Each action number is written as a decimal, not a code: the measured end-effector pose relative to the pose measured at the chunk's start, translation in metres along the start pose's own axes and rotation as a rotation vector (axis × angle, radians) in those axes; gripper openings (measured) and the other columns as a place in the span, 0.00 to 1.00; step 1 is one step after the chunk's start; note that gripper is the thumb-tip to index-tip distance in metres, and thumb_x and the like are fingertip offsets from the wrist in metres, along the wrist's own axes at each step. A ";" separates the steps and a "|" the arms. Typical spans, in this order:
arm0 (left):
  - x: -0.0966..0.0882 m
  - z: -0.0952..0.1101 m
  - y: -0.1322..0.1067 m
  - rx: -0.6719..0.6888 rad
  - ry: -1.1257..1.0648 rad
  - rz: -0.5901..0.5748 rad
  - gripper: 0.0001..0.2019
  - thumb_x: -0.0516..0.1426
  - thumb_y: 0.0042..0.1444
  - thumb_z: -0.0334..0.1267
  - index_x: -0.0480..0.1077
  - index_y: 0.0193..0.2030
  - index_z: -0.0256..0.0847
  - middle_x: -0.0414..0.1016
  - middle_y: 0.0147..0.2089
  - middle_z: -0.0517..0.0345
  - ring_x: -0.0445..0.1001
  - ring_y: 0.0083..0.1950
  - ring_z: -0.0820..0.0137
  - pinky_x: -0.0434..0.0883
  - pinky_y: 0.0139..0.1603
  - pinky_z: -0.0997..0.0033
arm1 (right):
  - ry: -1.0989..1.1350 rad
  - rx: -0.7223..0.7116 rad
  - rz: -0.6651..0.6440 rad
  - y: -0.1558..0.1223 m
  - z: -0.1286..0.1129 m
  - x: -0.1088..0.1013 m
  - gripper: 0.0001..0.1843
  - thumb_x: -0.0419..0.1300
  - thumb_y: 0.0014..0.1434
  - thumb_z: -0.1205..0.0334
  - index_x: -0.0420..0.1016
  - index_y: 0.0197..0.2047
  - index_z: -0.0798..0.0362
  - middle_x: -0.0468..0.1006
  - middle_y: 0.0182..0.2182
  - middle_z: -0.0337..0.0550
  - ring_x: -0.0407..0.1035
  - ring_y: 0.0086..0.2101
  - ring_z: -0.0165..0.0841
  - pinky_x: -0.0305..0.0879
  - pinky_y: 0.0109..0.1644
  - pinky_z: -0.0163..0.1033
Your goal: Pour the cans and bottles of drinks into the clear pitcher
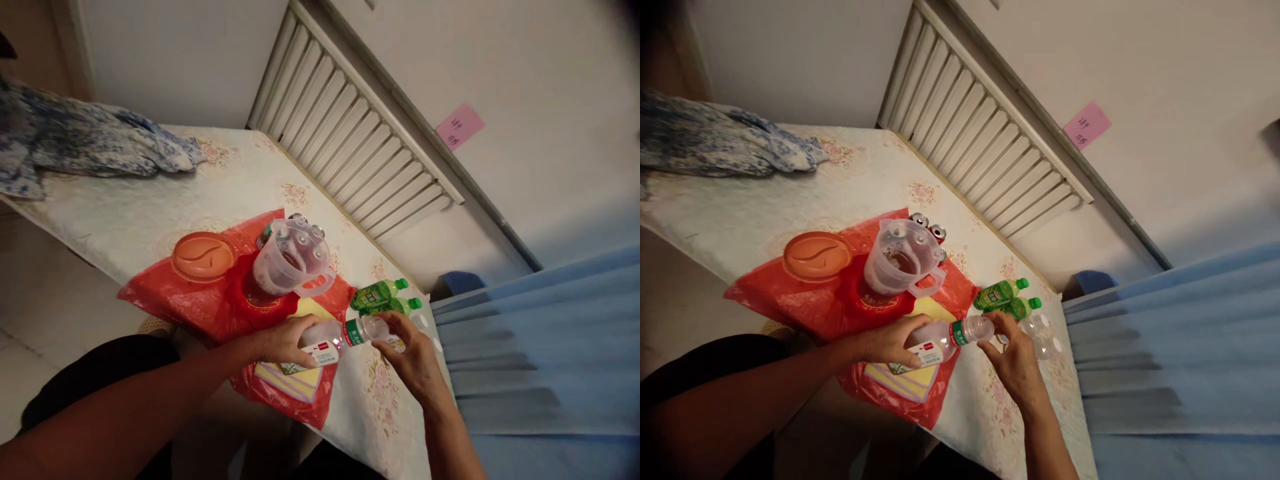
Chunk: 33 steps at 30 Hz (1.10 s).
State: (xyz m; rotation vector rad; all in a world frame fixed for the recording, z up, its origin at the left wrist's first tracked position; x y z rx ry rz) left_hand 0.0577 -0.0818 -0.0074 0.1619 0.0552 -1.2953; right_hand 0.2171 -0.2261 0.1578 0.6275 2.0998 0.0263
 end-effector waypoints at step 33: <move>0.000 0.006 0.006 -0.038 0.005 -0.011 0.33 0.62 0.44 0.39 0.62 0.59 0.40 0.75 0.51 0.56 0.76 0.46 0.62 0.74 0.43 0.68 | -0.100 -0.162 -0.245 0.014 -0.020 -0.004 0.20 0.60 0.63 0.45 0.79 0.51 0.50 0.80 0.43 0.48 0.73 0.40 0.38 0.68 0.47 0.43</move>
Point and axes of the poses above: each hand's wrist, its own y-axis towards the middle knuckle, its own x-axis out of the palm, z = x × y, the point moved 3 cm from there along y, towards the middle knuckle
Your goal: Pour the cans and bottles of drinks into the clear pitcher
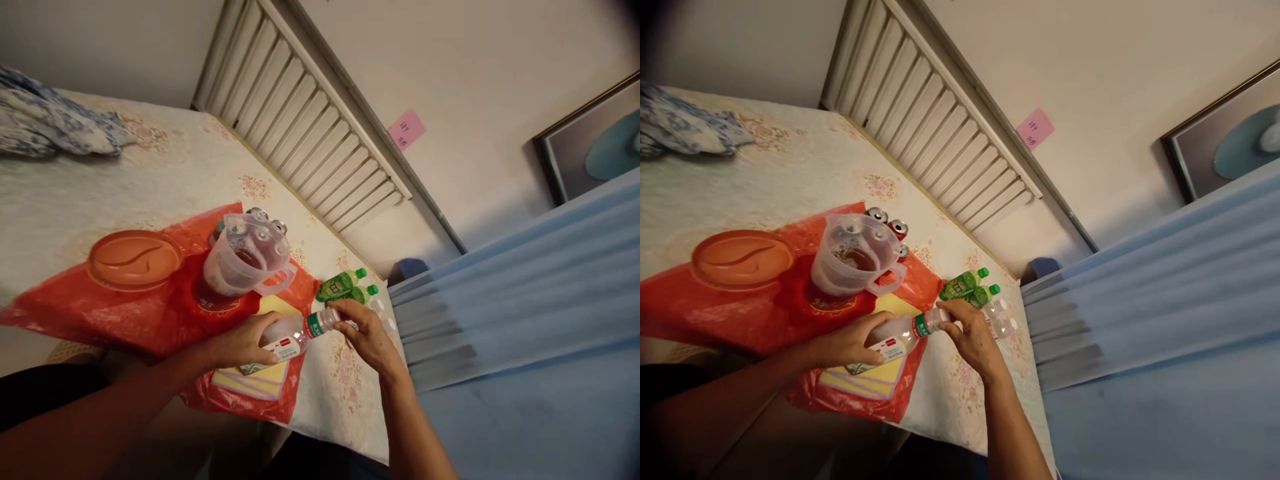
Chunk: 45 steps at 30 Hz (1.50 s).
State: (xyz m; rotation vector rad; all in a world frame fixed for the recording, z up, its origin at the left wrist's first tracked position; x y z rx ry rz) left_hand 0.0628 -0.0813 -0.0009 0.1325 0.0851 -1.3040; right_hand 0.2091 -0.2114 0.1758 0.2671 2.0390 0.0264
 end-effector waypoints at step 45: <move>0.016 -0.017 0.017 0.190 -0.053 0.028 0.35 0.65 0.45 0.41 0.61 0.61 0.42 0.72 0.58 0.52 0.73 0.56 0.57 0.71 0.55 0.62 | 0.789 0.377 0.362 -0.043 0.023 0.131 0.27 0.71 0.46 0.59 0.73 0.51 0.49 0.81 0.46 0.43 0.75 0.46 0.41 0.71 0.53 0.45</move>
Point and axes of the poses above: each hand's wrist, its own y-axis towards the middle knuckle, its own x-axis out of the palm, z = x × y, the point moved 3 cm from there along y, towards the middle knuckle
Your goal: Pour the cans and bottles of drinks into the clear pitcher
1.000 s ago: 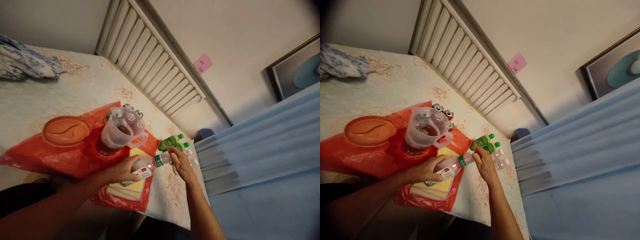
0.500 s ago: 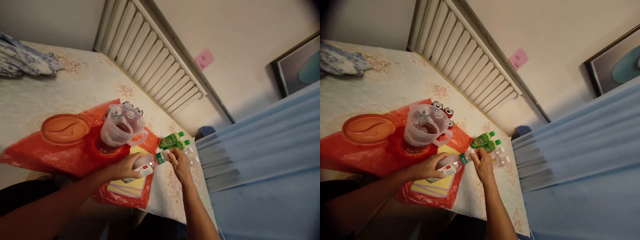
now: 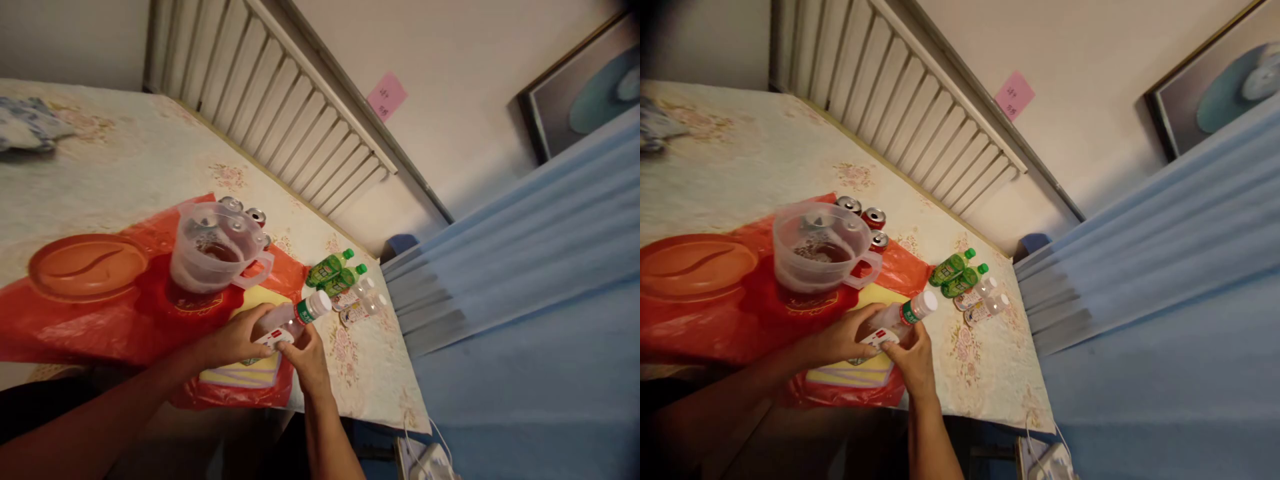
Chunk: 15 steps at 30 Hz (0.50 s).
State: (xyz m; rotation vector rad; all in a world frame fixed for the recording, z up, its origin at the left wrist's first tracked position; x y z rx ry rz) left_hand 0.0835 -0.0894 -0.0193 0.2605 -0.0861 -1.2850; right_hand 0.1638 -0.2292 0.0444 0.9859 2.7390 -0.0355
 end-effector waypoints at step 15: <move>0.016 -0.034 -0.020 0.149 0.757 0.269 0.15 0.53 0.64 0.48 0.69 0.49 0.40 0.76 0.48 0.48 0.72 0.52 0.57 0.69 0.57 0.55 | -0.160 0.003 0.463 -0.044 0.017 -0.149 0.23 0.70 0.45 0.54 0.75 0.44 0.54 0.82 0.37 0.44 0.76 0.36 0.38 0.72 0.40 0.41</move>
Point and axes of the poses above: each hand's wrist, its own y-axis towards the middle knuckle, its own x-axis out of the palm, z = x × y, the point moved 3 cm from there along y, towards the middle knuckle
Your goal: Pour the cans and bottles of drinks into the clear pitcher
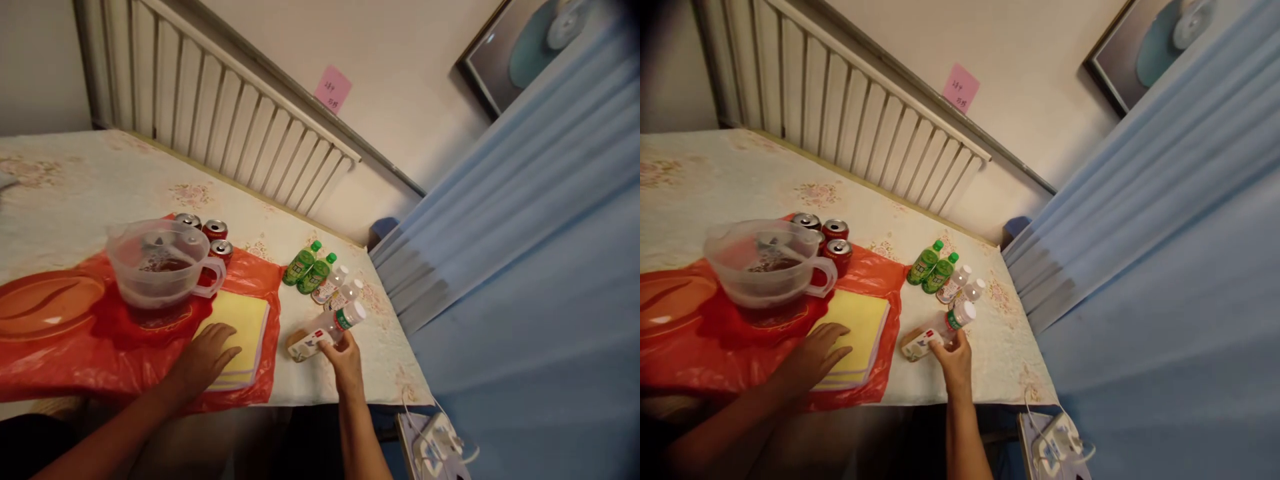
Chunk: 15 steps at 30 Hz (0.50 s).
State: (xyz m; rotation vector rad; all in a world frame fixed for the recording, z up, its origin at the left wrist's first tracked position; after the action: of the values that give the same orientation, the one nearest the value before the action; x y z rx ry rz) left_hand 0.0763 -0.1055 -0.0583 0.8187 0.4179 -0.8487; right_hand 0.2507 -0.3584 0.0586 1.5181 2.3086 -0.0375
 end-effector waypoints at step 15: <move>0.006 0.004 -0.009 0.078 0.471 -0.014 0.15 0.46 0.67 0.41 0.72 0.39 0.40 0.76 0.42 0.47 0.73 0.45 0.57 0.69 0.50 0.55 | -0.279 -0.010 0.377 0.066 0.078 -0.112 0.25 0.66 0.43 0.46 0.74 0.40 0.54 0.80 0.36 0.46 0.72 0.36 0.40 0.66 0.42 0.42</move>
State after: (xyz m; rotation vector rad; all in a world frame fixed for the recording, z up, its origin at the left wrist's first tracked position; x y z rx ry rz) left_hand 0.0725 -0.1151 -0.0639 1.0921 0.8093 -0.6836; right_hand 0.3715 -0.4471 0.0341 1.7912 1.7809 -0.1283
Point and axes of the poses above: each hand's wrist, its own y-axis towards the middle knuckle, its own x-axis out of the palm, z = x × y, the point moved 3 cm from there along y, towards the middle knuckle
